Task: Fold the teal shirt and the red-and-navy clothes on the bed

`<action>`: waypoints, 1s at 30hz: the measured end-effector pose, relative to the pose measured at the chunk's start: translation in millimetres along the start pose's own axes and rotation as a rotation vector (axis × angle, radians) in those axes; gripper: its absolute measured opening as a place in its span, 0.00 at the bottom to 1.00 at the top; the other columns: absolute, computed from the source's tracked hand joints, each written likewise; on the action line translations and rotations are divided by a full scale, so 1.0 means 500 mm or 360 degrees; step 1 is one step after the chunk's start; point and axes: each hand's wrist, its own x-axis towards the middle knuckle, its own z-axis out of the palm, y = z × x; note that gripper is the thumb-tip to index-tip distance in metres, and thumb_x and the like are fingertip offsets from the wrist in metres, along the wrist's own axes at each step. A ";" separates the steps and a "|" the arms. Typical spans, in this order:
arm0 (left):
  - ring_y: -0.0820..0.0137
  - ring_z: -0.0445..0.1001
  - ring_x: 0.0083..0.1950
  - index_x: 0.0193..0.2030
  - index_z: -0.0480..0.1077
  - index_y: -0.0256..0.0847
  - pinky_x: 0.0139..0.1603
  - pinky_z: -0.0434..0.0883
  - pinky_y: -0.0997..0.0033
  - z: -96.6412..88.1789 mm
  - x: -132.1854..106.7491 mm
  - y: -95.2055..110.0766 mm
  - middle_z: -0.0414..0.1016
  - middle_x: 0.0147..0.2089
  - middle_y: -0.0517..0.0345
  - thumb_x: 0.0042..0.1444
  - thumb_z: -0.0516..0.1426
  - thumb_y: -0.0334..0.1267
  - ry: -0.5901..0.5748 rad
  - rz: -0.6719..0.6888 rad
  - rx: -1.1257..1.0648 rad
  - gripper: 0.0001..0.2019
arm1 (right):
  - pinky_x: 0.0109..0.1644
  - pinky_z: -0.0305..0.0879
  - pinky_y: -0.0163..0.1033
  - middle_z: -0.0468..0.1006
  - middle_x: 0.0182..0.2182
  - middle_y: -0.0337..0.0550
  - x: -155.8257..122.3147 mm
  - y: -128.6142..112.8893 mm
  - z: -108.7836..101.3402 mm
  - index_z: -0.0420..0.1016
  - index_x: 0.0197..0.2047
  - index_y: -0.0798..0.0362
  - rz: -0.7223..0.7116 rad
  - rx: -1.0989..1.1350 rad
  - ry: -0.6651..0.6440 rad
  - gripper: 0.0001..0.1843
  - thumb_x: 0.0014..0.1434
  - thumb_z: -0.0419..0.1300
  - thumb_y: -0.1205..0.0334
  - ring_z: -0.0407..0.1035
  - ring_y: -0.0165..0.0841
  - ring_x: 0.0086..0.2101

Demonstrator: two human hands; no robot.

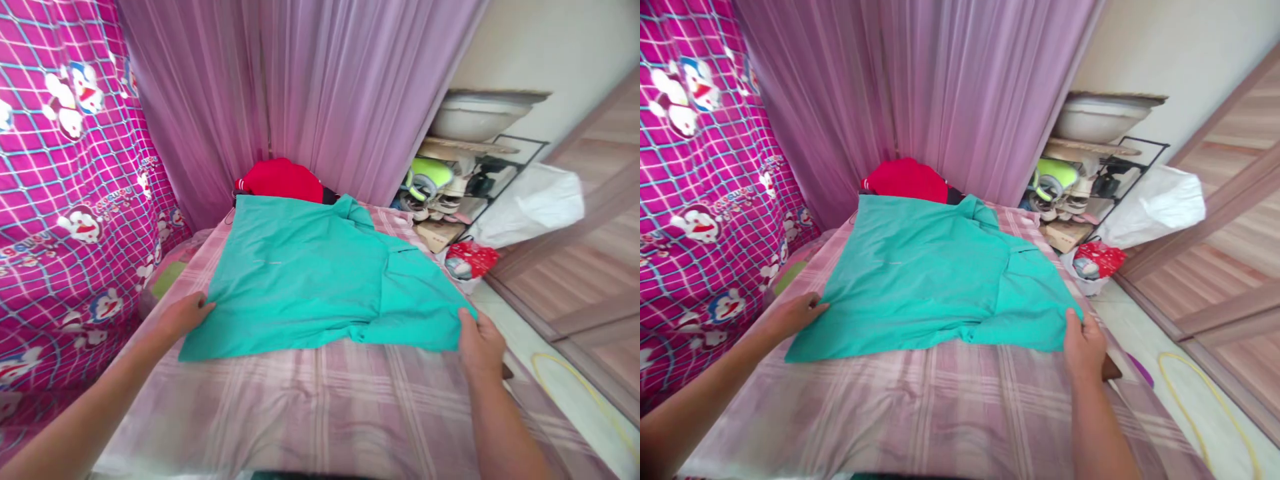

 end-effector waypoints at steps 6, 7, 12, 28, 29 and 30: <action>0.53 0.79 0.44 0.49 0.67 0.40 0.42 0.73 0.59 0.016 -0.003 -0.013 0.80 0.44 0.43 0.51 0.50 0.61 0.0036 -0.0110 -0.0203 0.29 | 0.40 0.66 0.43 0.75 0.27 0.42 -0.035 -0.043 -0.018 0.72 0.32 0.48 0.0118 0.0076 -0.0004 0.20 0.49 0.53 0.40 0.69 0.43 0.35; 0.52 0.79 0.46 0.51 0.66 0.39 0.43 0.73 0.58 0.018 -0.002 -0.020 0.80 0.45 0.41 0.51 0.51 0.61 0.0048 -0.0128 -0.0239 0.30 | 0.40 0.66 0.44 0.76 0.27 0.43 -0.036 -0.043 -0.020 0.73 0.32 0.48 0.0113 0.0059 -0.0027 0.21 0.49 0.53 0.40 0.70 0.44 0.35; 0.46 0.77 0.51 0.56 0.64 0.37 0.49 0.72 0.50 0.008 0.001 -0.041 0.75 0.52 0.36 0.53 0.52 0.56 0.0246 -0.0056 -0.0162 0.30 | 0.40 0.69 0.44 0.81 0.30 0.43 -0.023 -0.038 -0.027 0.78 0.38 0.50 0.0093 0.0105 -0.0270 0.25 0.49 0.56 0.39 0.73 0.44 0.36; 0.59 0.71 0.59 0.60 0.71 0.56 0.60 0.69 0.55 0.103 -0.119 0.180 0.74 0.60 0.53 0.65 0.52 0.52 0.0095 0.1442 -0.0121 0.20 | 0.50 0.74 0.54 0.85 0.38 0.48 -0.018 -0.038 -0.125 0.84 0.36 0.49 0.0453 0.0260 -0.1864 0.28 0.41 0.69 0.35 0.78 0.49 0.41; 0.61 0.72 0.58 0.58 0.73 0.56 0.59 0.70 0.56 0.102 -0.117 0.183 0.74 0.59 0.54 0.66 0.50 0.51 0.0104 0.1439 -0.0119 0.18 | 0.51 0.74 0.54 0.85 0.38 0.47 -0.015 -0.038 -0.123 0.84 0.35 0.49 0.0434 0.0240 -0.1866 0.27 0.41 0.69 0.35 0.78 0.49 0.40; 0.62 0.73 0.57 0.56 0.74 0.55 0.59 0.70 0.56 0.098 -0.116 0.186 0.75 0.59 0.55 0.67 0.49 0.49 0.0109 0.1439 -0.0126 0.17 | 0.51 0.74 0.55 0.85 0.37 0.47 -0.013 -0.037 -0.121 0.84 0.35 0.48 0.0418 0.0254 -0.1813 0.27 0.41 0.69 0.35 0.78 0.49 0.40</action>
